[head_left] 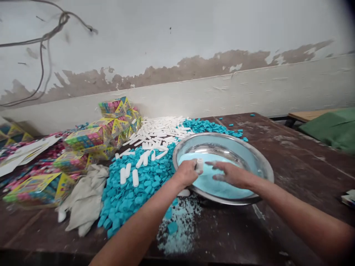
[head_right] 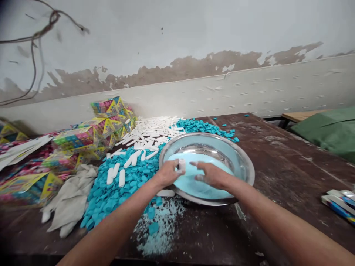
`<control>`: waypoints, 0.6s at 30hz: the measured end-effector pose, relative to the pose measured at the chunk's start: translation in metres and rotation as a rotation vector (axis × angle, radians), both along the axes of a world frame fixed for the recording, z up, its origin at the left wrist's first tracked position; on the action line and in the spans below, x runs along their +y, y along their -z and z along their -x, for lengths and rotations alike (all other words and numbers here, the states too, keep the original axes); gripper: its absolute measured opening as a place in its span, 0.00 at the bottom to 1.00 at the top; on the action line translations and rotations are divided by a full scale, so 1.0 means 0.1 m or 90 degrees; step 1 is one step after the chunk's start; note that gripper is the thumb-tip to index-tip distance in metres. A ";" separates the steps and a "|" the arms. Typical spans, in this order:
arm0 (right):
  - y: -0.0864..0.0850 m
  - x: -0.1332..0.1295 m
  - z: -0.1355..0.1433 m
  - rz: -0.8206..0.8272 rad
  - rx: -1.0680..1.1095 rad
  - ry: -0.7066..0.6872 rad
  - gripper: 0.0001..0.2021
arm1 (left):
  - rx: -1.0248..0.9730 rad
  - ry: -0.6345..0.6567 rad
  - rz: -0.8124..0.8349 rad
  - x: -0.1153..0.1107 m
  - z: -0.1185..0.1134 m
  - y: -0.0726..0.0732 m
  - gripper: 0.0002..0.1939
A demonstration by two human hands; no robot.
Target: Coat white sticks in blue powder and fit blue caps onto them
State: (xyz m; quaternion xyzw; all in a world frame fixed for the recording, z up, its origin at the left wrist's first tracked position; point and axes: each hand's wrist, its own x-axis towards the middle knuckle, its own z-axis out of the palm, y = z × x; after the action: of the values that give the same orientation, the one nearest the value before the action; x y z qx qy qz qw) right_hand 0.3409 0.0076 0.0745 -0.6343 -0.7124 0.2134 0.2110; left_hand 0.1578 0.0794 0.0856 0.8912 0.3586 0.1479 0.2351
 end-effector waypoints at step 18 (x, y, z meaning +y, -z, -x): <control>0.57 0.21 1.70 -0.015 0.000 -0.067 0.12 | -0.455 -0.225 0.428 -0.50 2.02 0.68 0.11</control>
State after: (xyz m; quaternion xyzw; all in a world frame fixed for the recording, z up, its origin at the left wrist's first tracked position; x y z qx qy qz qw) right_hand 0.1704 0.0287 0.0178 -0.5933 -0.7474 0.2159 0.2068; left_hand -0.0438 0.0289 0.0173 0.5860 0.4288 0.3571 0.5876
